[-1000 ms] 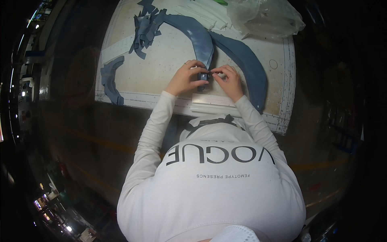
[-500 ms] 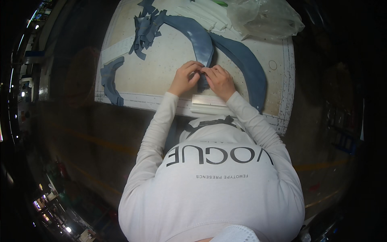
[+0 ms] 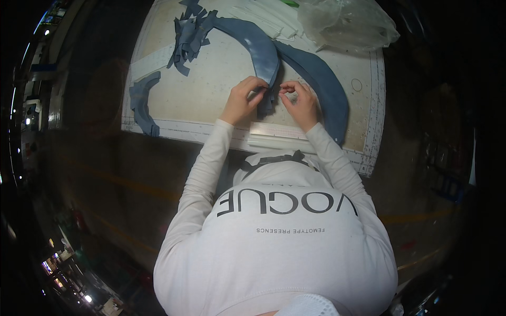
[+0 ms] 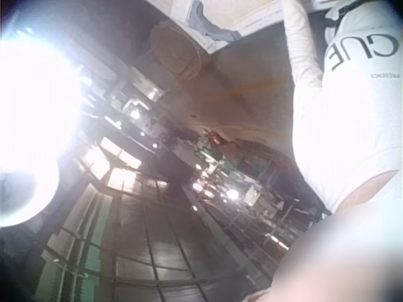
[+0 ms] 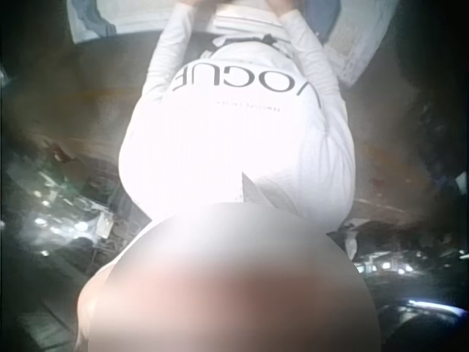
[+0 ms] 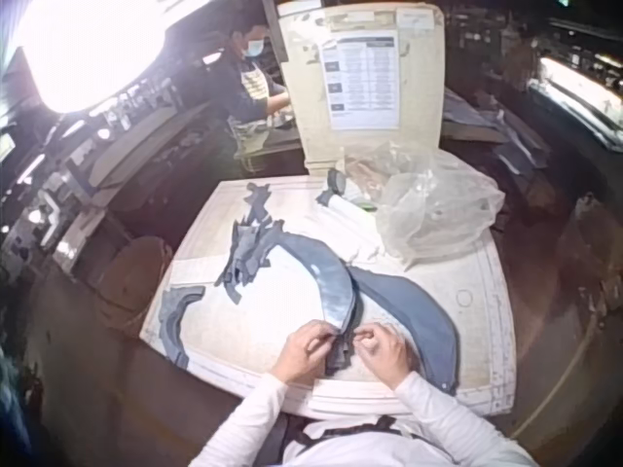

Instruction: The person repeatedly peels small adhesive strips from a white roll and applies them to the edges of several curved grey plastic parts on a workbench. The person handles the parts one at a time, aligning and pressing the strips along the edges.

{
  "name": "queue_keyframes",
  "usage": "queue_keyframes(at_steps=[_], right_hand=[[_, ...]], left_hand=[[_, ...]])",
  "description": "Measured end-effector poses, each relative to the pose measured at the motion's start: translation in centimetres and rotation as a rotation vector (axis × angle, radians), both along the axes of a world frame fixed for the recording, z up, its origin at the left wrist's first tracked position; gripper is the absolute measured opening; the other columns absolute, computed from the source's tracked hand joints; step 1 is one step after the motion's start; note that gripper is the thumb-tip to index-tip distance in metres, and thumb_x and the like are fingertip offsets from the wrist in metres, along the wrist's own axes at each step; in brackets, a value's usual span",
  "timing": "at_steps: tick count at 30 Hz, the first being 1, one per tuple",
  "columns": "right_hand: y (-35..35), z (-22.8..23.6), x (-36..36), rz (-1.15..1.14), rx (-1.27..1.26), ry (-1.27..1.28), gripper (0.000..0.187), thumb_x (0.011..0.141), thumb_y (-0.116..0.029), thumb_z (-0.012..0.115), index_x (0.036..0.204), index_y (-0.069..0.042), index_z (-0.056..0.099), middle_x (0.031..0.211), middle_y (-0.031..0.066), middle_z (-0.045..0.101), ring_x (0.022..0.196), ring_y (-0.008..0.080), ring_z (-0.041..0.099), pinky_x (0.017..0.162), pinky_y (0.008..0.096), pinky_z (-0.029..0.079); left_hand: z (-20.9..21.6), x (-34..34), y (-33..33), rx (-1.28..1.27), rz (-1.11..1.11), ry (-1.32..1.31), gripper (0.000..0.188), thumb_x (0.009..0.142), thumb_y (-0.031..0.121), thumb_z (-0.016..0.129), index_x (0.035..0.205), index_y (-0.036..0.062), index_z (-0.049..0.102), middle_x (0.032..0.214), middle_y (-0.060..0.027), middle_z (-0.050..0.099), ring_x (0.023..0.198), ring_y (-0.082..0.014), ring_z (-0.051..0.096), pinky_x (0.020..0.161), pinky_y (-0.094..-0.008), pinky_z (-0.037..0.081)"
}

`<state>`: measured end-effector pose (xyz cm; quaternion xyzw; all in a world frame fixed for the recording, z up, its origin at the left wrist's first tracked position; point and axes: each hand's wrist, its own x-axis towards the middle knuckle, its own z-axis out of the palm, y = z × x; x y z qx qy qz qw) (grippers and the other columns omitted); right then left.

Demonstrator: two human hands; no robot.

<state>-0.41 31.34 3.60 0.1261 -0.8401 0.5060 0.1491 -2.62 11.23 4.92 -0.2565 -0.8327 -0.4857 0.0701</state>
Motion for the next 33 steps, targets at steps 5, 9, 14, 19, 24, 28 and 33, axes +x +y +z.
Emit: queue_keyframes(at_steps=[5,9,14,19,24,28,33], right_hand=[[-1.0,-0.9,1.2,0.119,-0.01,0.028,0.028,0.078,-0.002,0.074,0.104,-0.008,0.066,0.09,0.0019,0.07,0.086,0.0146,0.064,0.068,0.0279,0.048],[-1.3,-1.0,1.4,0.079,-0.056,-0.023,0.027,0.077,-0.002,0.072,0.103,-0.008,0.066,0.09,0.0022,0.07,0.087,0.0175,0.063,0.073,0.0311,0.049],[-0.8,-0.7,1.2,0.042,-0.057,-0.053,0.025,0.077,-0.002,0.071,0.101,-0.008,0.067,0.088,0.002,0.07,0.087,0.0202,0.062,0.078,0.0333,0.051],[-0.3,-0.5,0.8,0.018,-0.054,-0.051,0.025,0.077,-0.002,0.071,0.101,-0.008,0.067,0.088,0.0021,0.07,0.087,0.0198,0.062,0.077,0.0324,0.05],[-0.1,-0.5,0.5,0.016,-0.07,-0.084,0.025,0.077,-0.002,0.072,0.101,-0.007,0.067,0.087,0.0022,0.07,0.085,0.0186,0.063,0.076,0.0315,0.051],[-0.2,-0.7,0.5,0.0,-0.09,-0.094,0.022,0.077,-0.003,0.072,0.099,-0.007,0.068,0.086,0.0023,0.07,0.084,0.018,0.063,0.075,0.0304,0.05],[0.0,-0.8,0.6,-0.023,-0.088,-0.06,0.021,0.078,-0.003,0.072,0.099,-0.008,0.069,0.086,0.001,0.069,0.079,0.0136,0.061,0.066,0.0277,0.044]], left_hand=[[0.1,0.4,0.0,-0.039,-0.051,0.103,0.017,0.079,-0.002,0.065,0.095,0.003,0.068,0.095,-0.0099,0.067,0.087,-0.0272,0.067,0.078,-0.033,0.053],[0.3,0.6,-0.2,0.112,0.013,-0.085,0.018,0.082,-0.003,0.061,0.096,0.0018,0.07,0.098,-0.0099,0.07,0.088,-0.0229,0.069,0.08,-0.0316,0.053],[0.2,0.4,-0.4,0.124,0.032,-0.162,0.018,0.084,-0.001,0.06,0.099,0.0008,0.071,0.097,-0.0102,0.071,0.086,-0.0202,0.069,0.08,-0.0302,0.053],[0.1,0.2,-0.4,0.105,-0.015,-0.109,0.016,0.08,0.0,0.066,0.095,0.0012,0.07,0.096,-0.0098,0.071,0.088,-0.0222,0.069,0.08,-0.0308,0.052],[0.0,0.5,-0.8,-0.025,-0.038,0.009,0.026,0.073,0.0,0.076,0.098,0.002,0.069,0.099,-0.011,0.07,0.093,-0.0253,0.068,0.084,-0.0323,0.052],[-0.4,0.8,-0.8,-0.08,-0.028,0.085,0.032,0.071,-0.002,0.076,0.101,0.003,0.068,0.103,-0.0106,0.069,0.095,-0.027,0.067,0.083,-0.0335,0.053],[-0.6,0.7,-0.6,-0.135,0.012,0.148,0.028,0.073,0.001,0.077,0.1,0.0047,0.069,0.102,-0.01,0.068,0.094,-0.0272,0.067,0.081,-0.0338,0.053]])
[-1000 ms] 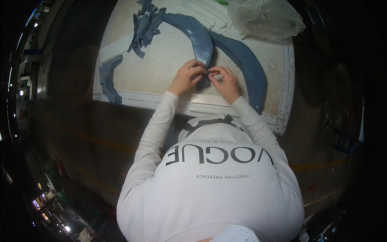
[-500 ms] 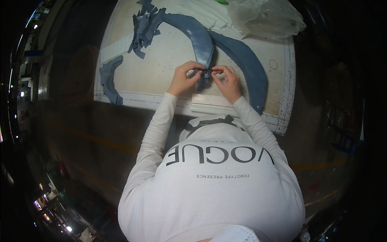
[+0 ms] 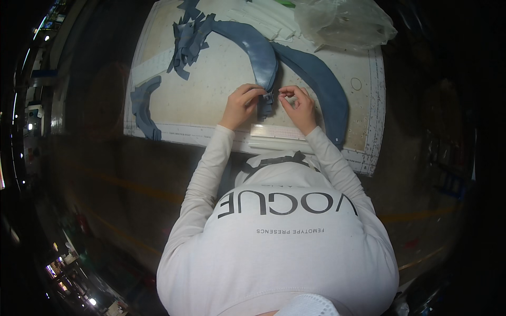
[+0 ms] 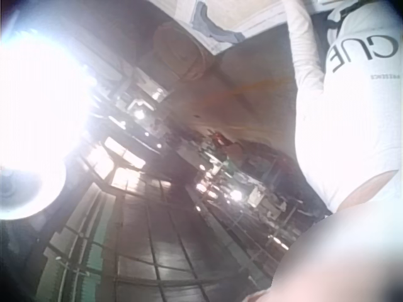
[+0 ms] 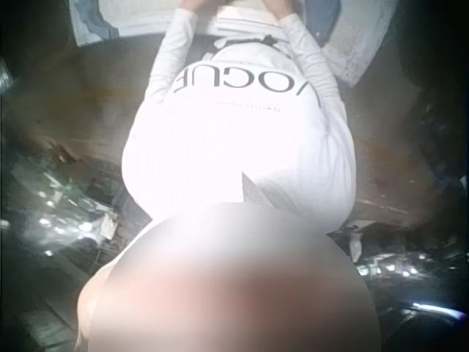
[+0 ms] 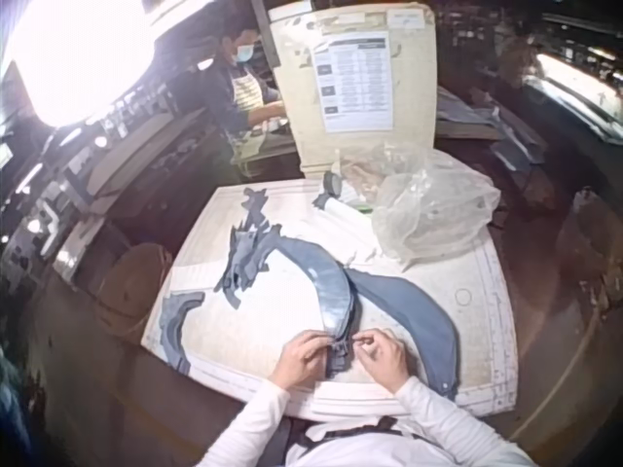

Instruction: The person repeatedly peels small adhesive strips from a white roll and applies them to the edges of several curved grey plastic parts on a workbench. The person handles the parts one at a time, aligning and pressing the strips along the edges.

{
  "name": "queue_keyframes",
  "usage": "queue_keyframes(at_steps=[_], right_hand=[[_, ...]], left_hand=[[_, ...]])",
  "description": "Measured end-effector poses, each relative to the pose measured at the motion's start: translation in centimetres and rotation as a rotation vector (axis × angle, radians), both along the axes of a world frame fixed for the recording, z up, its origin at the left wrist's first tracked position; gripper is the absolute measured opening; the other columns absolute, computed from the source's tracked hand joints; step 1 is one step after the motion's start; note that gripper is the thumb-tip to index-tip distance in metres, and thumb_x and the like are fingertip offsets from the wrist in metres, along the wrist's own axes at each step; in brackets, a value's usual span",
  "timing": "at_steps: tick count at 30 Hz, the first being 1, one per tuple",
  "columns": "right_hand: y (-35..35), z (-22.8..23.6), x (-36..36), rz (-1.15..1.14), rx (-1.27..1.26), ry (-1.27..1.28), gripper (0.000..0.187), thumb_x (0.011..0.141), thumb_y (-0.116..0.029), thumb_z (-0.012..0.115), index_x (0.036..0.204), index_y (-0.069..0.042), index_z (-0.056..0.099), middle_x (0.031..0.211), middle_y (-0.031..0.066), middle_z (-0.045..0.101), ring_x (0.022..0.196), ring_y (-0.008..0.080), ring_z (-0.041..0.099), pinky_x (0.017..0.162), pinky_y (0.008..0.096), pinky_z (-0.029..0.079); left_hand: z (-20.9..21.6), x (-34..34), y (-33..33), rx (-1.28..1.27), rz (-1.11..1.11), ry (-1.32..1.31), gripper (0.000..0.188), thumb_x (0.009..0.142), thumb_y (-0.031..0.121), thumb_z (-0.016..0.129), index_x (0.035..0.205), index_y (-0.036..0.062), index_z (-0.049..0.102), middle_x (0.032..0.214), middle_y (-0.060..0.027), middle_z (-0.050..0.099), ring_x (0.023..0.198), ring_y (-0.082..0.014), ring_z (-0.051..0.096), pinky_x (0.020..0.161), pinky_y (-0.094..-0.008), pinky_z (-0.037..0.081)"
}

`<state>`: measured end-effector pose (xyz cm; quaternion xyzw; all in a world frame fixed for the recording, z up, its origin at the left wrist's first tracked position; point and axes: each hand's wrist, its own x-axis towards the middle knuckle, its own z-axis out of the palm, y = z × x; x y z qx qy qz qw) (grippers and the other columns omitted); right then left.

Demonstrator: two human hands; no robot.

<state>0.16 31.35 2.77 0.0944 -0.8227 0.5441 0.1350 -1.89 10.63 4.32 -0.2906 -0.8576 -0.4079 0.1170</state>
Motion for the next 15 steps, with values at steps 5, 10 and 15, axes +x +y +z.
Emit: queue_keyframes(at_steps=[5,10,15], right_hand=[[0.2,0.3,0.3,-0.011,0.004,-0.024,0.02,0.078,-0.004,0.072,0.097,-0.008,0.069,0.086,0.0026,0.07,0.082,0.0184,0.062,0.075,0.0308,0.051],[0.0,0.8,0.4,0.001,-0.004,-0.027,0.022,0.078,-0.004,0.073,0.099,-0.008,0.068,0.086,0.002,0.07,0.084,0.0187,0.062,0.075,0.0311,0.051],[-1.1,0.9,0.9,0.105,0.036,-0.07,0.024,0.078,-0.005,0.073,0.101,-0.009,0.068,0.086,0.0018,0.07,0.089,0.0189,0.062,0.076,0.032,0.051]], left_hand=[[0.3,0.5,0.8,-0.039,0.032,0.093,0.017,0.077,0.003,0.075,0.093,0.0045,0.071,0.099,-0.0093,0.069,0.09,-0.0259,0.068,0.077,-0.0326,0.054],[0.2,-0.7,0.1,0.19,0.07,-0.215,0.01,0.08,0.004,0.075,0.09,0.0024,0.073,0.095,-0.0094,0.072,0.088,-0.0215,0.07,0.077,-0.0303,0.054],[-0.5,-1.3,-0.4,0.275,0.023,-0.31,0.008,0.082,0.001,0.071,0.089,-0.0023,0.073,0.095,-0.0119,0.073,0.09,-0.0193,0.07,0.082,-0.0289,0.054]])
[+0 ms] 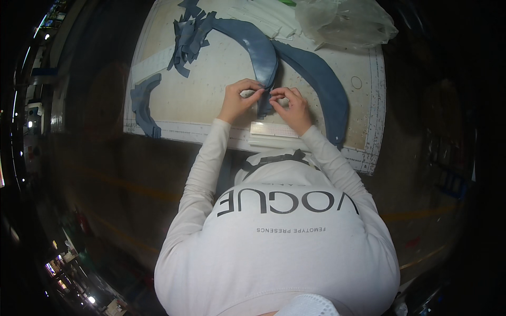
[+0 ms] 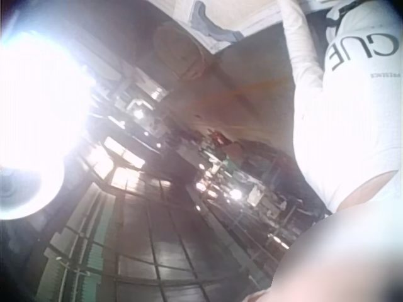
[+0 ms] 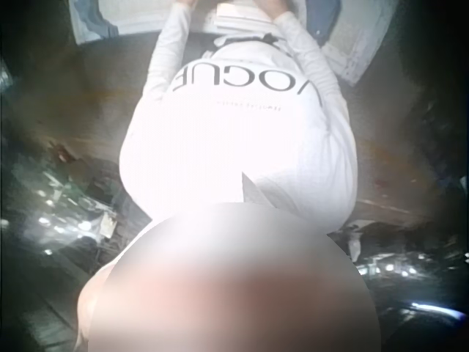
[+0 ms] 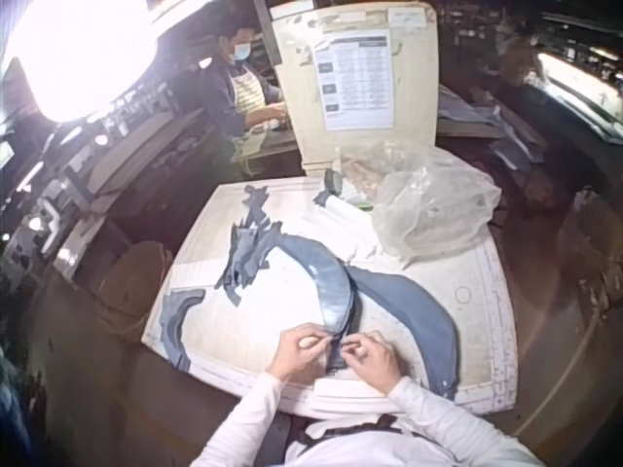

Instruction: The person repeatedly peels small adhesive strips from a white roll and applies them to the edges of several curved grey plastic parts on a workbench. The person handles the parts one at a time, aligning and pressing the strips along the edges.

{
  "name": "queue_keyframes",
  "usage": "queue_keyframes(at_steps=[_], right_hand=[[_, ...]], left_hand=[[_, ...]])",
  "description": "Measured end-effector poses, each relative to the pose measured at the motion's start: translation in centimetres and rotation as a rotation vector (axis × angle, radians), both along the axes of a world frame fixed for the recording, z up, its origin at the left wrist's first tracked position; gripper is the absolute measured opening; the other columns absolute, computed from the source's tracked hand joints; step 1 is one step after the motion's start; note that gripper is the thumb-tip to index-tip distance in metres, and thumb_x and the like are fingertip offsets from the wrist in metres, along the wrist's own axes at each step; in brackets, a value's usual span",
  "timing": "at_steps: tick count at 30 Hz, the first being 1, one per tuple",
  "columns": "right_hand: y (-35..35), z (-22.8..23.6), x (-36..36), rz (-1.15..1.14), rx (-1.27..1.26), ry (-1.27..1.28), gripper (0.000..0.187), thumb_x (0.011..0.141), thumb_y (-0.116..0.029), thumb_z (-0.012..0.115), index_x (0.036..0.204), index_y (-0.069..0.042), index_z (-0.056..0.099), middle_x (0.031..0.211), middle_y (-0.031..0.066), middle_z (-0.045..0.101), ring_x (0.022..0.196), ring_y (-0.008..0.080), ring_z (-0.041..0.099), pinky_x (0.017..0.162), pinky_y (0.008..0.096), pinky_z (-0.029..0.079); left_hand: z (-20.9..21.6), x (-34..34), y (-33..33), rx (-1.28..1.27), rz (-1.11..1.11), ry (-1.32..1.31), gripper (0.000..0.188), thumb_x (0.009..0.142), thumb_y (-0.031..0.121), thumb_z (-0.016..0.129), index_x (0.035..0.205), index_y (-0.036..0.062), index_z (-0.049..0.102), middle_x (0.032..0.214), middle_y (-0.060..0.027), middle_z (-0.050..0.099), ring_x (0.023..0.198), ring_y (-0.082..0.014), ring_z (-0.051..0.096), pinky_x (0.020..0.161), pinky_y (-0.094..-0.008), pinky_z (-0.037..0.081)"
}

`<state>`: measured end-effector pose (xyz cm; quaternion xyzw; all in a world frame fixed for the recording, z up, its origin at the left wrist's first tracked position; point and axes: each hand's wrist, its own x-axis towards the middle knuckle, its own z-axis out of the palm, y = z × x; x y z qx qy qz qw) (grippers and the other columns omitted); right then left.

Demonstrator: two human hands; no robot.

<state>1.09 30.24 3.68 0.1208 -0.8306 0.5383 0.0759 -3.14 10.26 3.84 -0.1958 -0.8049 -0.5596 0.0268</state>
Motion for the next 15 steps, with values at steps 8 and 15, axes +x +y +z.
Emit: queue_keyframes(at_steps=[8,15], right_hand=[[-0.2,-0.7,-0.9,-0.028,-0.034,0.036,0.019,0.078,-0.007,0.074,0.097,-0.008,0.069,0.084,0.0015,0.069,0.084,0.0177,0.06,0.071,0.0312,0.048],[-0.8,-1.0,-2.3,0.014,0.046,0.085,0.009,0.078,-0.012,0.075,0.085,-0.009,0.071,0.078,0.0021,0.065,0.073,0.0205,0.056,0.067,0.0324,0.047]], left_hand=[[-0.8,-0.5,-0.6,0.156,-0.02,-0.258,0.01,0.085,0.002,0.067,0.09,-0.0052,0.072,0.099,-0.013,0.072,0.094,-0.0171,0.067,0.087,-0.0279,0.053],[-0.7,-0.5,-1.1,0.202,-0.028,-0.364,0.011,0.085,0.004,0.071,0.092,-0.0052,0.072,0.099,-0.0095,0.071,0.088,-0.0145,0.067,0.085,-0.0274,0.054]])
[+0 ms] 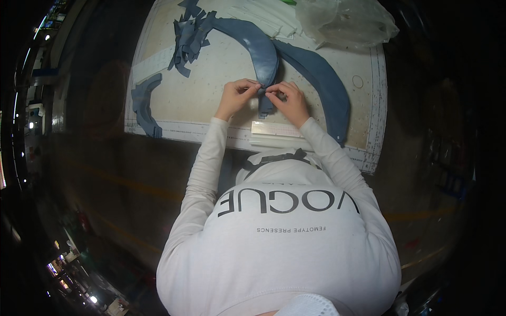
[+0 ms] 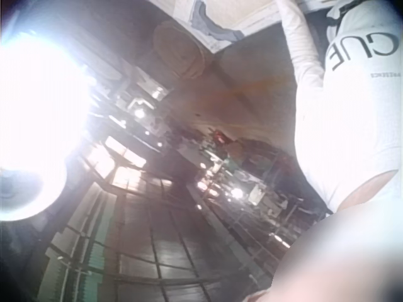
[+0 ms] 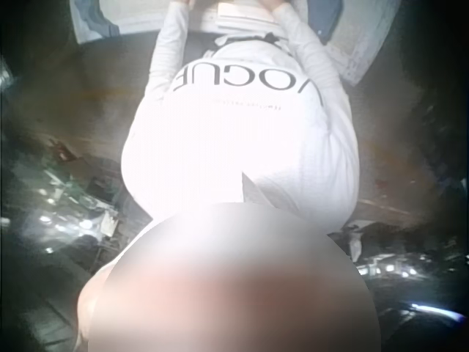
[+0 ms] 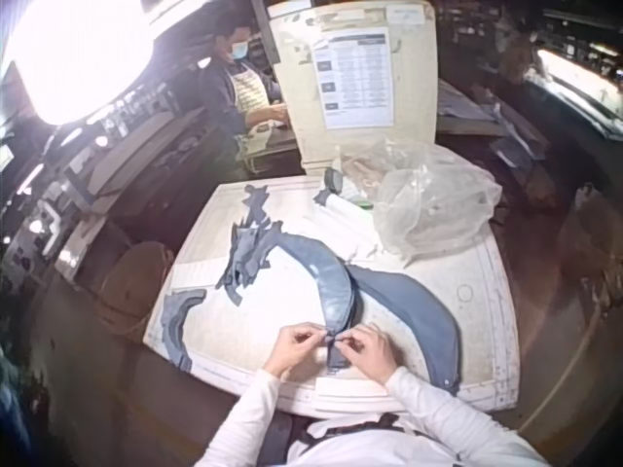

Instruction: The person repeatedly peels small adhesive strips from a white roll and applies them to the edges of several curved grey plastic parts on a workbench. The person handles the parts one at a time, aligning and pressing the strips along the edges.

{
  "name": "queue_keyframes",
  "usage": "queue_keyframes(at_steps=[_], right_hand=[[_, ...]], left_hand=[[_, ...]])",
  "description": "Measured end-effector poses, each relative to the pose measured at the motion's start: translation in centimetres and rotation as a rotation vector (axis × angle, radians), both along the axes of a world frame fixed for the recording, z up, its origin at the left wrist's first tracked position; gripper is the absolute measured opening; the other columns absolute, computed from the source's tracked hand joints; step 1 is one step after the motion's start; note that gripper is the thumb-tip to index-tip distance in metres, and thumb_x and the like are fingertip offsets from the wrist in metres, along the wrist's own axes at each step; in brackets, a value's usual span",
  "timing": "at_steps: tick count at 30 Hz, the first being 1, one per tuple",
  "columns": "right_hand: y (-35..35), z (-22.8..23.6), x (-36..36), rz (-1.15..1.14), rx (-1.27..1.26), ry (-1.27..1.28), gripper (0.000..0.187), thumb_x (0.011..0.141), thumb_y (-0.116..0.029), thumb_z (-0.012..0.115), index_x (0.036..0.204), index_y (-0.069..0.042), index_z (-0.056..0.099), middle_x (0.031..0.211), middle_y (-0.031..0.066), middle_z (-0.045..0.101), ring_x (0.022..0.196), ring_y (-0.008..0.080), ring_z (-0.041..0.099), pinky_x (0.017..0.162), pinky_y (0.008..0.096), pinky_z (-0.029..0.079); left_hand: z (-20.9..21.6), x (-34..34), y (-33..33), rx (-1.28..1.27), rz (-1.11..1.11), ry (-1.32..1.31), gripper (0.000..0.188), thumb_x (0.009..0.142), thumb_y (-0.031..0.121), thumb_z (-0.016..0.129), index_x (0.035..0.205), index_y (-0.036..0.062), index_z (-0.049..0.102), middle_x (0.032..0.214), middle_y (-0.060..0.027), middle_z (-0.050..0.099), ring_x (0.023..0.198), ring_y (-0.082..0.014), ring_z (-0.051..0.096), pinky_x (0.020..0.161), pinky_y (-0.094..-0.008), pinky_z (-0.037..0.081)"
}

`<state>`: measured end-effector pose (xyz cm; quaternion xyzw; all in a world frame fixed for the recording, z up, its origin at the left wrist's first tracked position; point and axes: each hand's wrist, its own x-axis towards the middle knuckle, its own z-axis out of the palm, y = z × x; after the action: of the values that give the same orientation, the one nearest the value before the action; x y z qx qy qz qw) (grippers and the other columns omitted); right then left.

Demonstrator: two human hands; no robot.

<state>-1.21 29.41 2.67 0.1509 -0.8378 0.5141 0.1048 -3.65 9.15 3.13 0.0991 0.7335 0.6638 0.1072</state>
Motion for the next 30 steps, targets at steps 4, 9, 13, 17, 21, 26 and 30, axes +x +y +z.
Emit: queue_keyframes(at_steps=[4,9,13,17,21,26,30], right_hand=[[-0.3,0.0,-0.4,-0.003,-0.038,-0.032,0.008,0.078,-0.012,0.075,0.085,-0.009,0.072,0.078,0.0021,0.065,0.073,0.0202,0.056,0.067,0.0325,0.048],[0.3,-0.1,0.4,-0.005,-0.078,-0.068,0.013,0.077,-0.01,0.075,0.089,-0.009,0.07,0.079,0.0016,0.065,0.078,0.0191,0.059,0.07,0.0312,0.05],[0.5,-0.5,1.3,0.042,-0.108,-0.053,0.02,0.077,-0.002,0.075,0.096,-0.007,0.07,0.087,0.006,0.065,0.079,0.0173,0.061,0.069,0.0287,0.051],[0.4,-1.0,2.0,0.085,0.047,0.118,0.02,0.077,-0.003,0.075,0.096,-0.008,0.07,0.089,0.0037,0.067,0.084,0.0201,0.063,0.072,0.0321,0.053],[0.7,-1.5,1.9,0.135,0.258,0.342,0.026,0.074,-0.002,0.074,0.098,-0.01,0.071,0.093,0.0005,0.07,0.086,0.0221,0.063,0.073,0.0334,0.054],[0.9,-1.8,1.6,0.11,0.314,0.544,0.032,0.071,0.001,0.074,0.1,-0.012,0.072,0.095,-0.0004,0.07,0.088,0.0223,0.062,0.072,0.0332,0.054],[0.9,-1.3,1.1,-0.014,0.178,0.504,0.029,0.071,0.003,0.072,0.097,-0.01,0.071,0.098,0.0025,0.068,0.088,0.0217,0.063,0.072,0.0325,0.054]], left_hand=[[0.3,0.6,0.1,-0.012,-0.002,0.083,0.012,0.084,0.002,0.073,0.094,-0.0037,0.072,0.094,-0.008,0.07,0.088,-0.0141,0.067,0.085,-0.0276,0.054],[0.1,0.9,0.6,-0.107,0.088,0.201,0.011,0.083,0.001,0.072,0.091,-0.0044,0.068,0.095,-0.0079,0.07,0.088,-0.0136,0.066,0.084,-0.0272,0.053],[0.4,1.0,1.0,-0.297,0.102,0.462,0.011,0.079,0.002,0.071,0.088,-0.0025,0.066,0.092,-0.0102,0.07,0.085,-0.0192,0.068,0.078,-0.0288,0.052],[0.9,1.2,1.6,-0.374,0.126,0.63,0.011,0.078,0.004,0.071,0.086,0.0019,0.065,0.089,-0.0117,0.067,0.081,-0.0317,0.065,0.071,-0.0354,0.051],[0.9,1.3,1.5,-0.427,0.126,0.659,0.019,0.077,0.002,0.07,0.095,0.0067,0.067,0.091,-0.01,0.065,0.085,-0.0294,0.065,0.074,-0.0359,0.051],[0.5,1.3,0.9,-0.531,-0.029,0.807,0.03,0.073,0.003,0.073,0.102,0.0069,0.068,0.1,-0.0107,0.064,0.093,-0.0283,0.064,0.076,-0.0341,0.052],[0.3,2.3,1.0,-0.602,-0.036,0.776,0.039,0.069,0.017,0.081,0.105,0.009,0.068,0.109,-0.0108,0.062,0.102,-0.0297,0.061,0.084,-0.0378,0.051]])
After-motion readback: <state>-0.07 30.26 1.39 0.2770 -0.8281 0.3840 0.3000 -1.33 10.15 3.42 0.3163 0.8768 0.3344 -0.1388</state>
